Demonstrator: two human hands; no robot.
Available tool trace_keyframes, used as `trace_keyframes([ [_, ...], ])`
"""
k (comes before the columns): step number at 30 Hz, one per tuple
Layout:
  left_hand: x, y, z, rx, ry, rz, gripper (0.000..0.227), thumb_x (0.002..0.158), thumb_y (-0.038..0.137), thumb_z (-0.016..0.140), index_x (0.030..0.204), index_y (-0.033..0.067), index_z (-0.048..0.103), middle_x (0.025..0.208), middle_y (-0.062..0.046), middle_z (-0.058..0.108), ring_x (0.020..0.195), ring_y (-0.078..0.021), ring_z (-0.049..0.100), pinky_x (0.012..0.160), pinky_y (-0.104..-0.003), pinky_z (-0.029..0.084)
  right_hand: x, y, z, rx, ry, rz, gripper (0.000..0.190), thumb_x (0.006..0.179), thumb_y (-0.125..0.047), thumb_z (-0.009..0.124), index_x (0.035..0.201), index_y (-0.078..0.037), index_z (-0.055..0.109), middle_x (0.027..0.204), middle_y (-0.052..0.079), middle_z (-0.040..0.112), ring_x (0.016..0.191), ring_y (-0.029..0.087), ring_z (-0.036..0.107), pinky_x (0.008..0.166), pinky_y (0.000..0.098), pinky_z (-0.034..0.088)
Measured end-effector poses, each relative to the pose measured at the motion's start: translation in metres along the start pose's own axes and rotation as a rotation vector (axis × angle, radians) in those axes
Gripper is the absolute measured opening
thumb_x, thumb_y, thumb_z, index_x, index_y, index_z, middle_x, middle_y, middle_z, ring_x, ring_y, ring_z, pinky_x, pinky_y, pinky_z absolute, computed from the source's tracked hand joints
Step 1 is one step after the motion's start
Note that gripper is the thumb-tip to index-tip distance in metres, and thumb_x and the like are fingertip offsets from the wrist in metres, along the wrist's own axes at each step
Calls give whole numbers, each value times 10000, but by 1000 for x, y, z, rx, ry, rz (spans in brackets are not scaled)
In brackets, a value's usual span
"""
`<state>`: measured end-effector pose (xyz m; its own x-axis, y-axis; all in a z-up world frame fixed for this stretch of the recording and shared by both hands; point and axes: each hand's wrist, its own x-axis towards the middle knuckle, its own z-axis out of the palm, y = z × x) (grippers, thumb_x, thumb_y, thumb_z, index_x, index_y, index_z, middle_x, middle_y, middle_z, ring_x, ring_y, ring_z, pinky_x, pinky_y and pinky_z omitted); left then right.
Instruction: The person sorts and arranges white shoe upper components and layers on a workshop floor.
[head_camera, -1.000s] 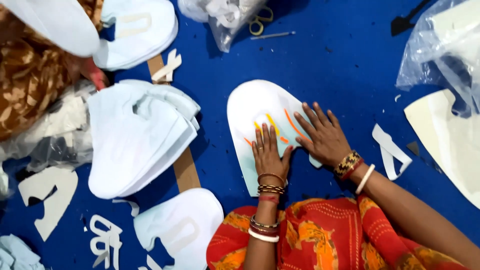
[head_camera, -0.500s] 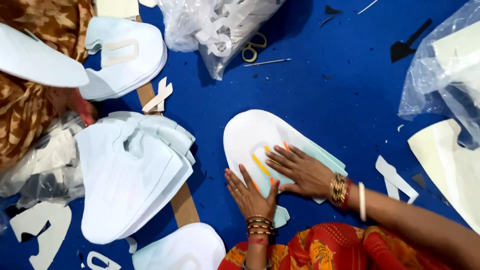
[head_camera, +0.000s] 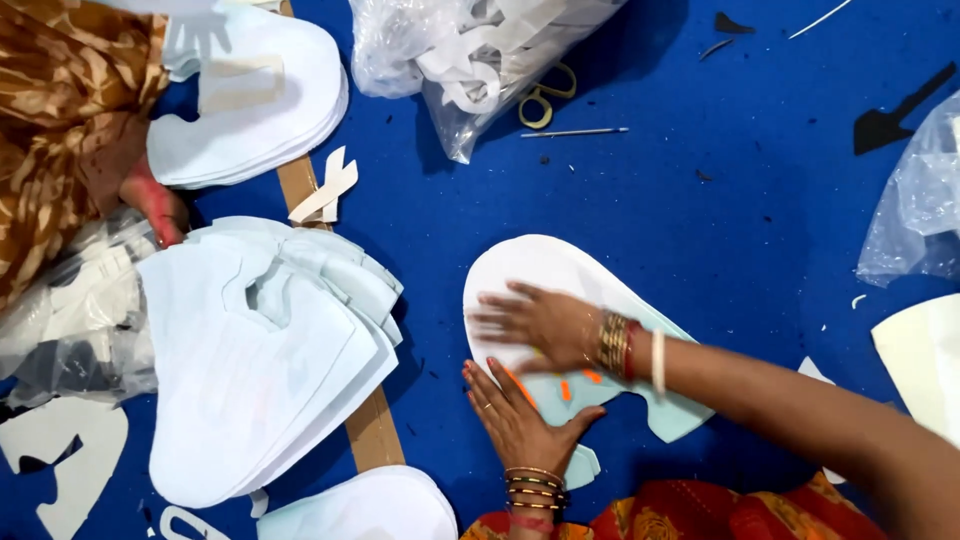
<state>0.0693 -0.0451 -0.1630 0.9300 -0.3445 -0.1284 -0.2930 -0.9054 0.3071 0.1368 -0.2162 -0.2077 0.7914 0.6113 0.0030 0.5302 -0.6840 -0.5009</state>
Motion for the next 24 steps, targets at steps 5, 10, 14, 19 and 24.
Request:
trace_keyframes([
  [5, -4, -12, 9, 81, -51, 41, 1623, 502, 971, 660, 1547, -90, 16, 1596, -396, -7, 1512, -479, -8, 1203, -526, 58, 56, 38, -28, -110, 249, 372, 758, 977, -619, 455, 1609, -233, 291, 1696, 53, 190, 1572, 306, 97, 1261, 547, 50],
  [10, 3, -18, 22, 34, -24, 106, 1581, 489, 938, 675, 1547, -74, 77, 1590, -401, 6, 1506, -492, 20, 1216, -521, 86, 1, -18, -17, -193, 506, 569, 795, 993, -624, 469, 1651, -217, 284, 1744, 35, 185, 1617, 311, 79, 1301, 531, 41],
  [14, -1, -23, 25, 112, 2, 64, 1584, 456, 852, 731, 1564, -60, 59, 1619, -364, 19, 1543, -469, 27, 1233, -555, 84, -30, -54, 32, -86, 337, 357, 811, 984, -671, 424, 1643, -217, 290, 1754, 46, 178, 1637, 258, 106, 1318, 501, 93],
  [19, -3, -63, 33, -9, -75, 69, 1616, 418, 697, 881, 1545, -53, -1, 1619, -343, -10, 1538, -460, -5, 1211, -563, 71, -46, -70, 10, 91, 443, 402, 758, 1002, -623, 449, 1628, -210, 339, 1729, 88, 209, 1605, 317, 149, 1277, 538, 156],
  [24, 7, -193, 118, -491, 407, 199, 1027, 818, 334, 817, 1606, -99, 321, 1604, -396, 347, 1525, -514, 332, 1280, -575, 244, -153, -53, -30, 189, 805, 700, 444, 865, -162, 776, 1288, -101, 657, 1494, 150, 567, 1443, 347, 484, 1195, 455, 401],
])
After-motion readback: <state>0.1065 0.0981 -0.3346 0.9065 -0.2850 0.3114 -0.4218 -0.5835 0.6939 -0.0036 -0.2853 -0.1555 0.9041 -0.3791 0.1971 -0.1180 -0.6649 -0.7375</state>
